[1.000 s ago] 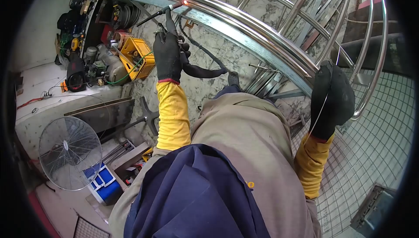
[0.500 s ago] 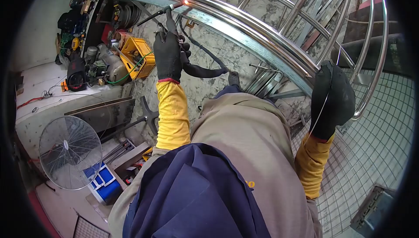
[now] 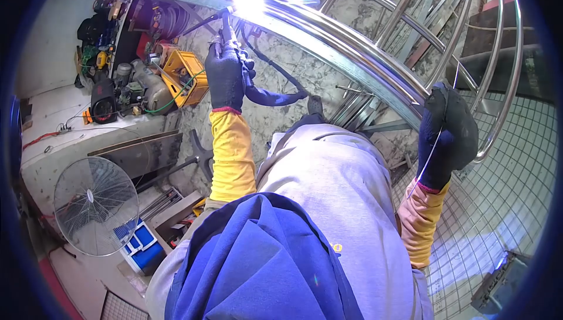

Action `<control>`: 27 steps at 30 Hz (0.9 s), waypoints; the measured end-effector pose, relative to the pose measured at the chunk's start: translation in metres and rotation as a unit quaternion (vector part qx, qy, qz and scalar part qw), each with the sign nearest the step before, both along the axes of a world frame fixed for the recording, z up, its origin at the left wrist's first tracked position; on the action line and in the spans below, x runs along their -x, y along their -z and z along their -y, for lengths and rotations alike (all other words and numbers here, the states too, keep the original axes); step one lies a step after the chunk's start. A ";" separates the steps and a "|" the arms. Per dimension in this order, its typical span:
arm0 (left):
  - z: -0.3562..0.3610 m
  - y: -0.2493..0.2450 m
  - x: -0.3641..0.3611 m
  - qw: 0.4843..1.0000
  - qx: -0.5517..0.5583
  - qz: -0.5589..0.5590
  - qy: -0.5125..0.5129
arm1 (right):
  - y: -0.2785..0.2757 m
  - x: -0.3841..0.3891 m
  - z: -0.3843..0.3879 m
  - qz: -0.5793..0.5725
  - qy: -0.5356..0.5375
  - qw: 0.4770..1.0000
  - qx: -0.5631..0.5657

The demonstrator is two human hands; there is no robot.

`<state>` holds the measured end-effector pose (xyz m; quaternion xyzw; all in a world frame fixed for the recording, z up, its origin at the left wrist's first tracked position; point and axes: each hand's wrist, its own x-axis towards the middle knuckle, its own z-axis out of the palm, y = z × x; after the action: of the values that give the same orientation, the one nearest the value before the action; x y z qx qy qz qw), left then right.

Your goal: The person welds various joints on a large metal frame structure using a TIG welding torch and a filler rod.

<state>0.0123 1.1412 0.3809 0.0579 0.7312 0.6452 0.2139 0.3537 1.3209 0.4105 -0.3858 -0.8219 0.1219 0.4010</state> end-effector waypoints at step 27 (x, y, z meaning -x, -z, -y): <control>0.000 -0.009 -0.004 0.998 0.060 -0.006 -0.007 | 0.002 0.003 -0.004 -0.012 -0.032 0.996 -0.088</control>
<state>0.0167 1.1414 0.3897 0.0435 0.7699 0.6017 0.2083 0.3509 1.3252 0.4086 -0.3211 -0.8364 0.0662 0.4393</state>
